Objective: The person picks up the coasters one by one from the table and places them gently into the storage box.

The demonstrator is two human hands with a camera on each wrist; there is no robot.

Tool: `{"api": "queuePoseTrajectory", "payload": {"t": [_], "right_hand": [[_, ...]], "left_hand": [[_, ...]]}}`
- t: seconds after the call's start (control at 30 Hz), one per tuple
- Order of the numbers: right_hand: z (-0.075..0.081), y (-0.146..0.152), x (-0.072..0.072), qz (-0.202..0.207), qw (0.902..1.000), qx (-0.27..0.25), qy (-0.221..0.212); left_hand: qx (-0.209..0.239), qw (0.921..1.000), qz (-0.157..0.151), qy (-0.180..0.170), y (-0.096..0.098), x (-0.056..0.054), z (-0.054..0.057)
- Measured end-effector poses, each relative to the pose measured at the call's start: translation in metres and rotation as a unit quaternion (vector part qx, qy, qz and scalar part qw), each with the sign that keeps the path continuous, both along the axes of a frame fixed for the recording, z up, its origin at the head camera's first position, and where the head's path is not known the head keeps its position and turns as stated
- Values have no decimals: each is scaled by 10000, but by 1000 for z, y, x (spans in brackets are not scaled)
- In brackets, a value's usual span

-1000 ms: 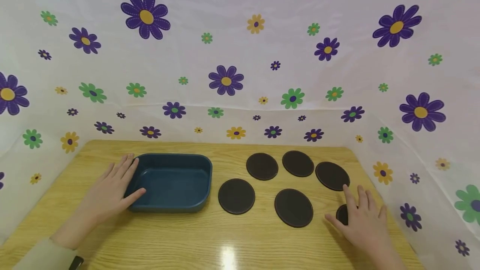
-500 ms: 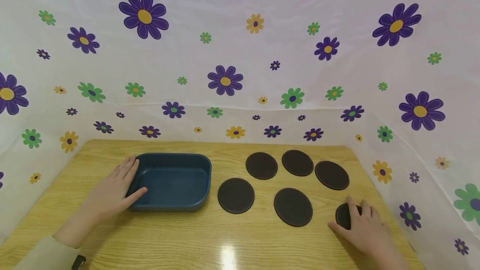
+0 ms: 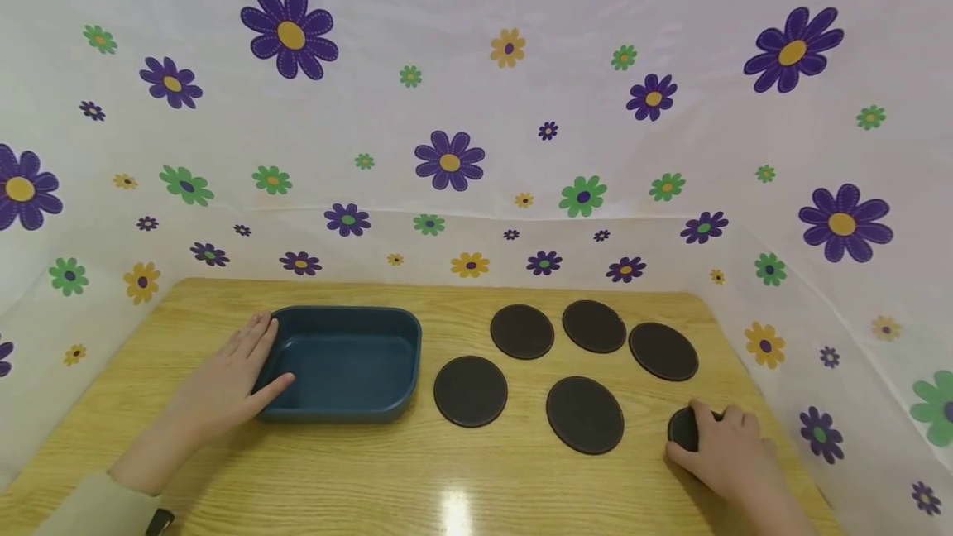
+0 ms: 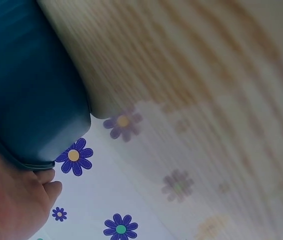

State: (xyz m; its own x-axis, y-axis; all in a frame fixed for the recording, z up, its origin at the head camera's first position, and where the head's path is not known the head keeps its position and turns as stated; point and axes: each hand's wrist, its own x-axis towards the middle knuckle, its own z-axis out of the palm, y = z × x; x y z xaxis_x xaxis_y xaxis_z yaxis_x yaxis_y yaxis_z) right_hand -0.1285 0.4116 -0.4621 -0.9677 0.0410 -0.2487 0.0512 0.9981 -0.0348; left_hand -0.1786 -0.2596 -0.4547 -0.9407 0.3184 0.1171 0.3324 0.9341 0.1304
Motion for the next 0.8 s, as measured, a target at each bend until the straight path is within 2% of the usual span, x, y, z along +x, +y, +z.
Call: {"api": "queuePoseTrajectory", "payload": {"t": [0.07, 0.17, 0.33, 0.57, 0.8], "right_hand": [[3, -2, 0, 14, 9999, 1, 137], [9, -7, -3, 132, 9983, -7, 572], [21, -21, -14, 408, 9912, -28, 1260], [36, -45, -29, 770, 9855, -23, 1510], [56, -78, -47, 1187, 9780, 202, 1701]], "left_hand": [[16, 10000, -14, 0, 0, 0, 0], [44, 10000, -18, -29, 1, 1, 0], [63, 9999, 18, -131, 1, 2, 0], [168, 9996, 28, -224, 0, 1, -3], [178, 9996, 23, -225, 0, 0, -4]]}}
